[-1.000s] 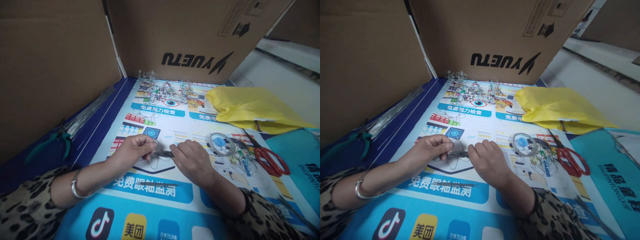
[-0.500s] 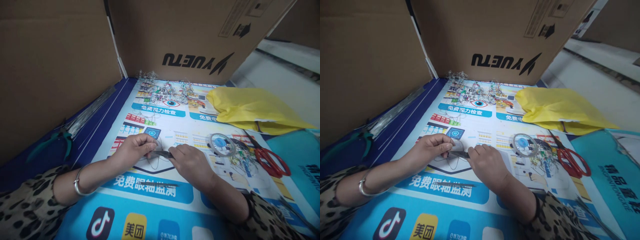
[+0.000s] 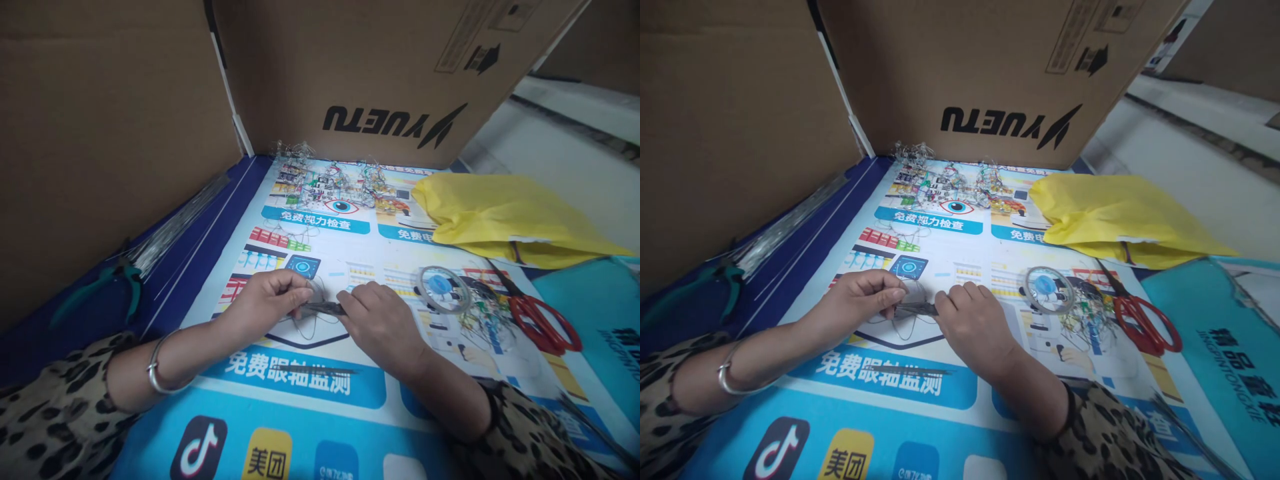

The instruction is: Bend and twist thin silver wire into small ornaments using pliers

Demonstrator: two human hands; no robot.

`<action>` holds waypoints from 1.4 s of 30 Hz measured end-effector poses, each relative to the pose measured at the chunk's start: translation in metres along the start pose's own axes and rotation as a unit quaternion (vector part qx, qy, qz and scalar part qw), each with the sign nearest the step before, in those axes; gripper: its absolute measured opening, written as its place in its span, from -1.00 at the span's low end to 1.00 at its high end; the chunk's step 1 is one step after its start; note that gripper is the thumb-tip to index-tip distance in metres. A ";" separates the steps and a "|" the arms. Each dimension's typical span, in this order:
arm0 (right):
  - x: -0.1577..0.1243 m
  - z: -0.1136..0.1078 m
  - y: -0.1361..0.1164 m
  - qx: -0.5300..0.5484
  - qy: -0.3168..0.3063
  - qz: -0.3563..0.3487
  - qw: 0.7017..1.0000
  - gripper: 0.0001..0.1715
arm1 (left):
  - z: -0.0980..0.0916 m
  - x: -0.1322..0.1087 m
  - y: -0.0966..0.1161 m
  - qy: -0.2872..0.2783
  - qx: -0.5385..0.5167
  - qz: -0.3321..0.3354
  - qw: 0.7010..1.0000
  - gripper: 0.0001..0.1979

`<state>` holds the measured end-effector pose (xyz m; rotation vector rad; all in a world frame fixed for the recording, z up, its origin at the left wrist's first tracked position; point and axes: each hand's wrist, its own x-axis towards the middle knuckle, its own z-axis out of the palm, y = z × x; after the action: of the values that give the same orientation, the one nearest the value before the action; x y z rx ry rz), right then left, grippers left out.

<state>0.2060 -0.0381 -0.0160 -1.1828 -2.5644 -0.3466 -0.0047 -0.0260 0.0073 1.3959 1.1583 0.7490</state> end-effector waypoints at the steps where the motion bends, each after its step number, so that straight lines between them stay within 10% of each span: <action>1: 0.000 0.000 0.001 -0.009 0.007 -0.006 1.000 -0.85 | 0.000 0.000 -0.001 -0.003 -0.009 -0.005 1.000 -0.84; 42: 0.006 -0.013 0.000 0.134 -0.163 0.065 0.975 -0.75 | -0.003 -0.001 -0.006 0.016 0.158 0.198 0.967 -0.87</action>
<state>0.2039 -0.0384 -0.0018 -1.3864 -2.6709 0.2392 -0.0091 -0.0265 0.0026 1.9251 1.0655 0.8943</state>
